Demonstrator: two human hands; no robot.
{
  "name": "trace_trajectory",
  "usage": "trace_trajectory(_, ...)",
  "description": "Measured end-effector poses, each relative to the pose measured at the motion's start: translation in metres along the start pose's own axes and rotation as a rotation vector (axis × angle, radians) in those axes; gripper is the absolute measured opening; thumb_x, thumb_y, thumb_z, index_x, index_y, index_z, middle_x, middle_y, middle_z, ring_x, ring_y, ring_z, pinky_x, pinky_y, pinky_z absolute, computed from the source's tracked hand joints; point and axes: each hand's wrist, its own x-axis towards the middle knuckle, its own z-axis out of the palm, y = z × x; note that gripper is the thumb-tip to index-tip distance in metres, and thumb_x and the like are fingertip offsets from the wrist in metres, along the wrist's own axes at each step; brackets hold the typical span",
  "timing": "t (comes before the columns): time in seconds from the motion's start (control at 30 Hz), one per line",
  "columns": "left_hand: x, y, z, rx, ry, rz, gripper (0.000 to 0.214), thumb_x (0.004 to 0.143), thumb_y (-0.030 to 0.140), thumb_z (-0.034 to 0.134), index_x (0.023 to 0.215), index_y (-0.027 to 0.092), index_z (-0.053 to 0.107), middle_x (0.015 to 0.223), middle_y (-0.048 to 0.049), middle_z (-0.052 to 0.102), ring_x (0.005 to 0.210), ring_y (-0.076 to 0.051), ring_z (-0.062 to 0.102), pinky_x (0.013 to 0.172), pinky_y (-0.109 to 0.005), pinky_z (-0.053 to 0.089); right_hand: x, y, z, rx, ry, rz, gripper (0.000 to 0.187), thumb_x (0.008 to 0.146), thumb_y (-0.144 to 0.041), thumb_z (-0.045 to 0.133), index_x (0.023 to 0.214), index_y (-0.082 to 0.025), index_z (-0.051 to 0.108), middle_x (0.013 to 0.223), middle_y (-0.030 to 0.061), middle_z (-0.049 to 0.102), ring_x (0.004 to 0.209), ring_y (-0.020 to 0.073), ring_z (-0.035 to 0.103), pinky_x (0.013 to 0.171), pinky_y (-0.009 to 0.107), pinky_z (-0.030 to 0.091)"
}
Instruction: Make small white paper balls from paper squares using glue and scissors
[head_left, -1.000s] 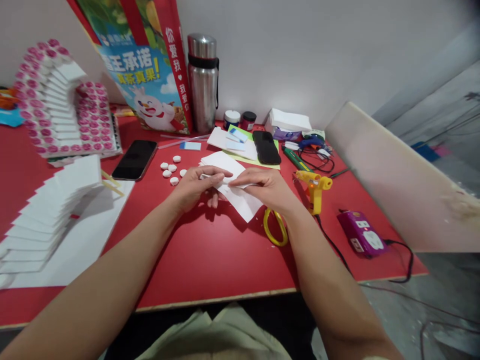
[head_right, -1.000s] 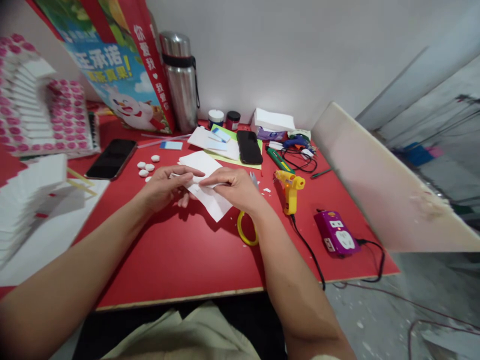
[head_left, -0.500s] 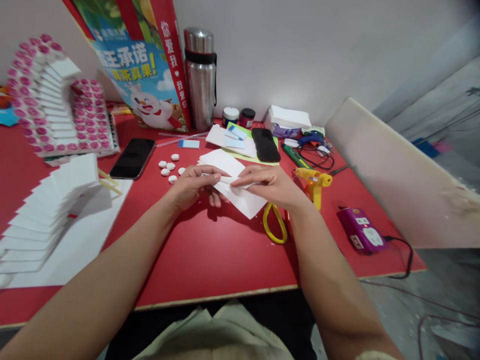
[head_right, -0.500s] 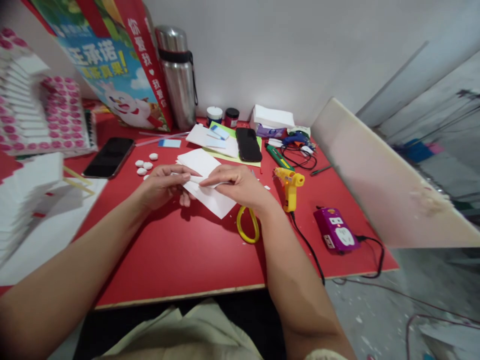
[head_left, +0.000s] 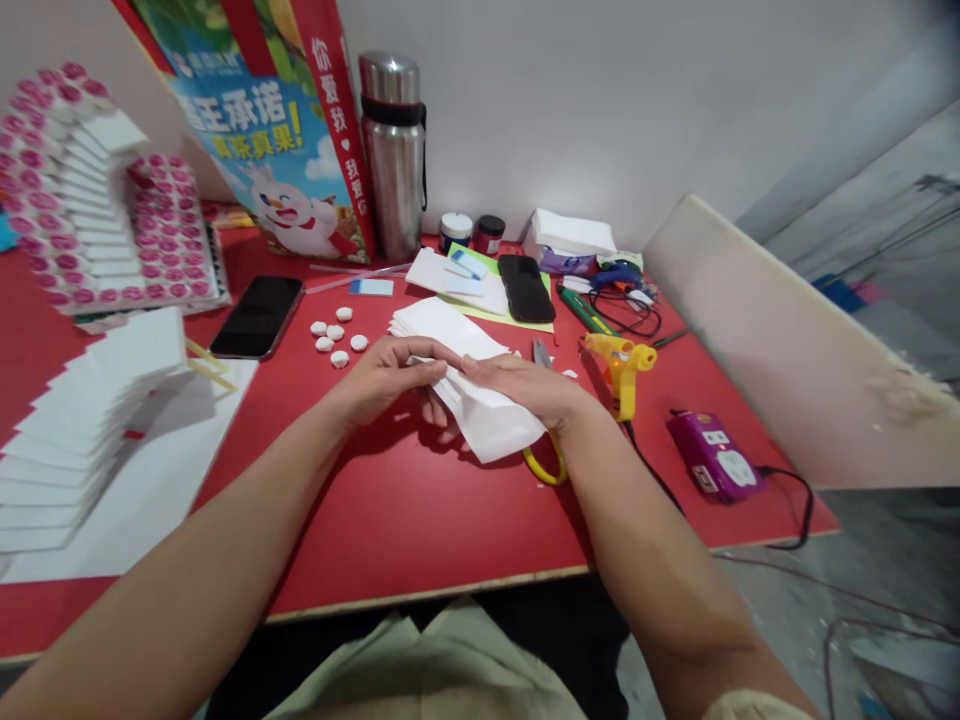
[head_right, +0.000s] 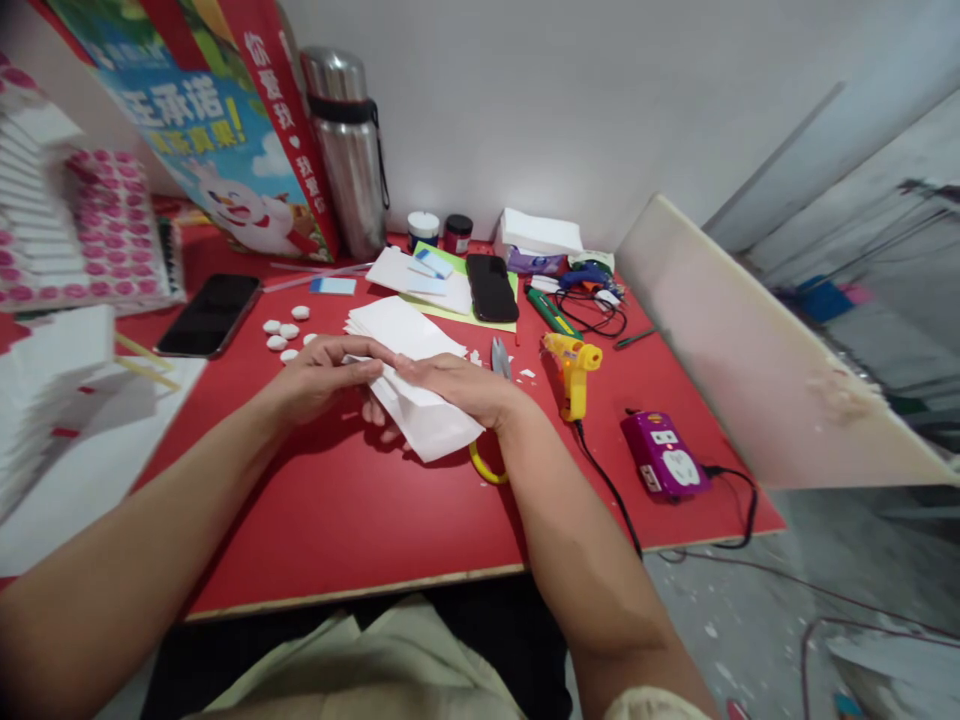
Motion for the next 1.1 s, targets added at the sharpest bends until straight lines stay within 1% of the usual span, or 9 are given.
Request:
trace_trajectory(0.07, 0.000, 0.000, -0.002, 0.017, 0.023, 0.013, 0.031, 0.091, 0.036, 0.074, 0.107, 0.010, 0.074, 0.064, -0.0092, 0.075, 0.053, -0.021, 0.073, 0.052, -0.027, 0.059, 0.000, 0.000, 0.003, 0.094, -0.099, -0.002, 0.047, 0.090, -0.058, 0.071, 0.105, -0.013, 0.076, 0.101, 0.0133, 0.079, 0.074, 0.0213, 0.076, 0.067, 0.031, 0.061)
trace_trajectory(0.13, 0.000, 0.000, -0.003, 0.041, 0.036, 0.027, 0.029, 0.090, 0.036, 0.076, 0.104, 0.011, 0.075, 0.065, -0.0082, 0.075, 0.051, -0.020, 0.071, 0.050, -0.026, 0.057, -0.003, -0.002, 0.003, 0.117, -0.121, 0.006, 0.042, 0.088, -0.049, 0.077, 0.106, -0.011, 0.075, 0.103, 0.0139, 0.079, 0.074, 0.0218, 0.078, 0.070, 0.032, 0.063)
trace_trajectory(0.33, 0.000, -0.002, -0.007, 0.048, 0.080, 0.007, 0.025, 0.088, 0.034, 0.076, 0.103, 0.013, 0.077, 0.065, -0.0050, 0.073, 0.045, -0.015, 0.065, 0.046, -0.022, 0.050, -0.006, -0.006, 0.000, 0.112, -0.059, 0.038, 0.039, 0.080, -0.031, 0.084, 0.111, -0.009, 0.076, 0.097, 0.0142, 0.081, 0.074, 0.0222, 0.078, 0.069, 0.031, 0.063)
trace_trajectory(0.5, 0.001, -0.001, -0.010, -0.015, 0.192, 0.015, 0.024, 0.086, 0.028, 0.074, 0.105, 0.013, 0.077, 0.069, -0.0063, 0.074, 0.043, -0.015, 0.064, 0.044, -0.023, 0.050, -0.006, -0.004, -0.002, 0.064, 0.049, 0.037, 0.027, 0.077, -0.023, 0.084, 0.102, -0.014, 0.081, 0.088, 0.0076, 0.082, 0.067, 0.0182, 0.076, 0.060, 0.025, 0.060)
trace_trajectory(0.57, 0.002, -0.001, -0.011, -0.011, 0.230, 0.033, 0.025, 0.084, 0.025, 0.074, 0.105, 0.012, 0.077, 0.066, -0.0053, 0.073, 0.042, -0.014, 0.063, 0.042, -0.022, 0.048, -0.006, -0.004, 0.000, 0.046, 0.072, 0.039, 0.024, 0.078, -0.022, 0.082, 0.101, -0.016, 0.081, 0.085, 0.0060, 0.082, 0.064, 0.0178, 0.075, 0.059, 0.025, 0.059)
trace_trajectory(0.67, 0.003, -0.001, -0.011, 0.008, 0.251, 0.032, 0.028, 0.087, 0.033, 0.074, 0.106, 0.013, 0.076, 0.063, -0.0044, 0.072, 0.041, -0.013, 0.062, 0.040, -0.021, 0.045, -0.007, -0.007, 0.003, 0.026, 0.095, 0.033, 0.019, 0.080, -0.021, 0.078, 0.097, -0.017, 0.081, 0.078, 0.0041, 0.080, 0.060, 0.0172, 0.074, 0.058, 0.026, 0.058)
trace_trajectory(0.83, 0.003, -0.002, -0.008, 0.091, 0.158, -0.070, 0.030, 0.081, 0.038, 0.083, 0.095, 0.013, 0.073, 0.062, -0.0044, 0.073, 0.039, -0.012, 0.059, 0.037, -0.019, 0.042, -0.007, -0.010, 0.004, -0.062, 0.129, -0.002, 0.015, 0.077, -0.019, 0.076, 0.091, -0.015, 0.081, 0.072, 0.0021, 0.078, 0.061, 0.0174, 0.073, 0.057, 0.025, 0.056)
trace_trajectory(1.0, 0.004, -0.004, -0.008, 0.046, 0.158, -0.012, 0.025, 0.084, 0.033, 0.082, 0.097, 0.013, 0.074, 0.065, -0.0057, 0.074, 0.042, -0.013, 0.063, 0.040, -0.019, 0.046, -0.004, -0.007, 0.002, -0.033, 0.131, -0.064, 0.028, 0.079, -0.024, 0.082, 0.104, -0.014, 0.078, 0.082, 0.0041, 0.080, 0.065, 0.0160, 0.073, 0.061, 0.025, 0.058)
trace_trajectory(1.1, 0.004, -0.004, -0.010, -0.001, 0.179, 0.026, 0.026, 0.082, 0.030, 0.082, 0.102, 0.013, 0.078, 0.063, -0.0049, 0.074, 0.044, -0.013, 0.064, 0.043, -0.020, 0.050, 0.001, -0.003, 0.004, 0.119, 0.125, -0.092, 0.033, 0.084, -0.036, 0.081, 0.108, -0.015, 0.075, 0.094, 0.0102, 0.080, 0.077, 0.0212, 0.077, 0.069, 0.031, 0.064)
